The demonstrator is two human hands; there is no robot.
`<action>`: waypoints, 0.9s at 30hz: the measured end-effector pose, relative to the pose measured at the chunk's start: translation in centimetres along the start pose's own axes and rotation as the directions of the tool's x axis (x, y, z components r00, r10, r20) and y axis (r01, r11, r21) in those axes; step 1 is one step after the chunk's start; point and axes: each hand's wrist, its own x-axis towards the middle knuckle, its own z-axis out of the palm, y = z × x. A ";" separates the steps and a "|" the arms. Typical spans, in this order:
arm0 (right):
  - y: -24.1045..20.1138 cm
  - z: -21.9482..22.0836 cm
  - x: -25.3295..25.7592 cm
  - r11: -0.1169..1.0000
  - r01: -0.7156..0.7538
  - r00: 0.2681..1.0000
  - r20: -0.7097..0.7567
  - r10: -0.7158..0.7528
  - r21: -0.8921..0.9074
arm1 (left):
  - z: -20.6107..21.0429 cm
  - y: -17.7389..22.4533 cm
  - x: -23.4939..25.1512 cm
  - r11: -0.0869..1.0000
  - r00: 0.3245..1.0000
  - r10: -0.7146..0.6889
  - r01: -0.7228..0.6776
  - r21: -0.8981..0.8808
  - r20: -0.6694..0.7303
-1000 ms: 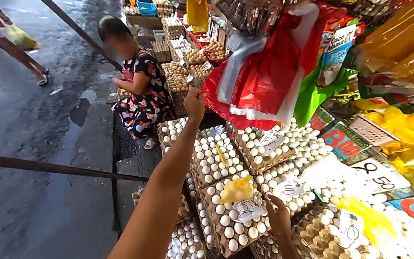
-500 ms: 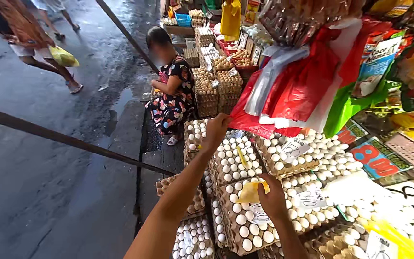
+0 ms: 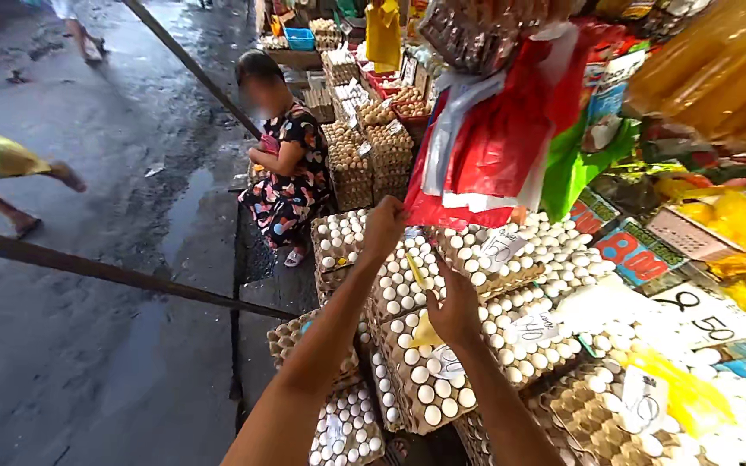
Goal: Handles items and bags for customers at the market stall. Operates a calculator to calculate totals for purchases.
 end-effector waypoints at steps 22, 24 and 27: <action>-5.6 4.9 1.0 0.966 0.216 0.953 -0.246 -0.177 0.141 | -4.8 -1.1 -13.4 0.998 0.981 0.066 -0.065 -0.010 0.185; -5.9 5.3 -0.9 0.906 0.329 0.898 -0.386 -0.213 0.265 | -6.7 0.1 -16.9 0.980 0.959 0.167 -0.137 -0.141 0.228; -7.8 3.6 -5.3 0.747 0.411 0.877 -0.449 -0.169 0.522 | -10.5 2.0 -21.1 0.879 0.896 0.379 -0.270 -0.393 0.233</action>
